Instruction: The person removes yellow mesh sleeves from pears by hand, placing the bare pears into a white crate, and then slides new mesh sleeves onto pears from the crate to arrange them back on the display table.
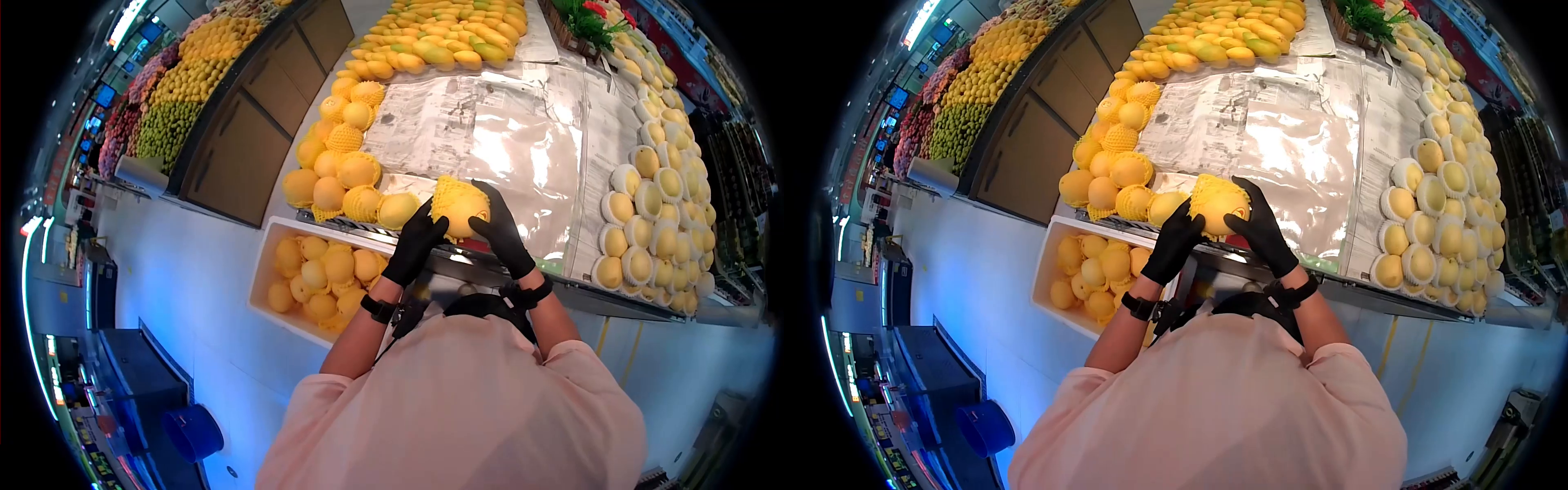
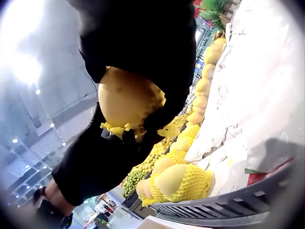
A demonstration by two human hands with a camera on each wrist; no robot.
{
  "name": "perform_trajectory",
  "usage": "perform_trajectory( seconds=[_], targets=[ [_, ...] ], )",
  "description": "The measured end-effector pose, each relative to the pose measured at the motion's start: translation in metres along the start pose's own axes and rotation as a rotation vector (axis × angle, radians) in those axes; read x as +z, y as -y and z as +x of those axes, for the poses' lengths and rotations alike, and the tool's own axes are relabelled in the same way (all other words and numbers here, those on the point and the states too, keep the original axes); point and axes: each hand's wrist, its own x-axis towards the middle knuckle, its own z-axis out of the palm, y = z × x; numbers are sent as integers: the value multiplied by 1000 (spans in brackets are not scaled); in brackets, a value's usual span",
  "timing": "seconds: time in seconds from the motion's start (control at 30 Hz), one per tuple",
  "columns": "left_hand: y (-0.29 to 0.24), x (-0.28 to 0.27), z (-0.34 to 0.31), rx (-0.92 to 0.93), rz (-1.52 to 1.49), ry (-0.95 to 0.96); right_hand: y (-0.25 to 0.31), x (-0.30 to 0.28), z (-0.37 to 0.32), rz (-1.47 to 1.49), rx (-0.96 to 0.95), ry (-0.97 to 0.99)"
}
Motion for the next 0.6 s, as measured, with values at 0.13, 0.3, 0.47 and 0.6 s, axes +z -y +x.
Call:
perform_trajectory(
  seconds=[0.13, 0.3, 0.47, 0.6],
  targets=[
    [9, -10, 3, -84, -88, 4, 0, 0, -7, 269, 48, -13],
    [13, -10, -1, 63, -38, -108, 13, 1, -9, -13, -54, -106],
    [6, 6, -9, 552, 557, -43, 24, 23, -8, -154, -56, -168],
    [9, 12, -3, 657, 662, -189, 16, 37, -8, -24, 36, -167]
  ],
)
